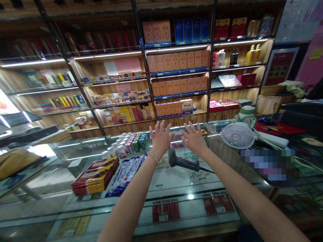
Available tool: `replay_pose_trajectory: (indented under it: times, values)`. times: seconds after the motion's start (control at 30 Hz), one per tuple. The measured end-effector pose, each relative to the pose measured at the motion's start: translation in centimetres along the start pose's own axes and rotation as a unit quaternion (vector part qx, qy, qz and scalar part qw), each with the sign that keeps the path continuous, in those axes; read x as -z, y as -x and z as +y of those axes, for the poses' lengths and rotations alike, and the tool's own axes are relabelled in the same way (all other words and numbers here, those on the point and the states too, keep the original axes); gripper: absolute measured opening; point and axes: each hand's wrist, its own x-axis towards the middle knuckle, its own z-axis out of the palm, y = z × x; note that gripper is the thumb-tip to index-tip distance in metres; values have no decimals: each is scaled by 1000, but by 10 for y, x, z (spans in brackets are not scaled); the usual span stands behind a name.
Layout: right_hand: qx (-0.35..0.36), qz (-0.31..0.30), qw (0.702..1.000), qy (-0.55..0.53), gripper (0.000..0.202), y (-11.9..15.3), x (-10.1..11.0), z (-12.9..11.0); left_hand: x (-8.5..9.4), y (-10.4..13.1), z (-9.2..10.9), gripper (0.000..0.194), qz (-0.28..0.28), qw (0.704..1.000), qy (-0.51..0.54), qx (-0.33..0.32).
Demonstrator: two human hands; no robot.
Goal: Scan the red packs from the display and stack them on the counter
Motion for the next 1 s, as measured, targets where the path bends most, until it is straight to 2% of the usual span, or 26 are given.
replay_pose_trajectory:
  times: [0.27, 0.47, 0.73, 1.0]
  values:
    - [23, -7, 1000, -4, 42, 2, 1, -26, 15, 31, -30, 52, -3, 1000, -23, 15]
    - [35, 13, 999, -17, 41, 3, -4, -48, 33, 53, -56, 52, -28, 998, -40, 43]
    - [73, 31, 996, -46, 39, -4, -5, -97, 57, 80, -99, 51, -18, 995, -67, 67]
    - [92, 14, 992, -89, 40, -14, -10, -147, 82, 103, -140, 48, -23, 991, -97, 92]
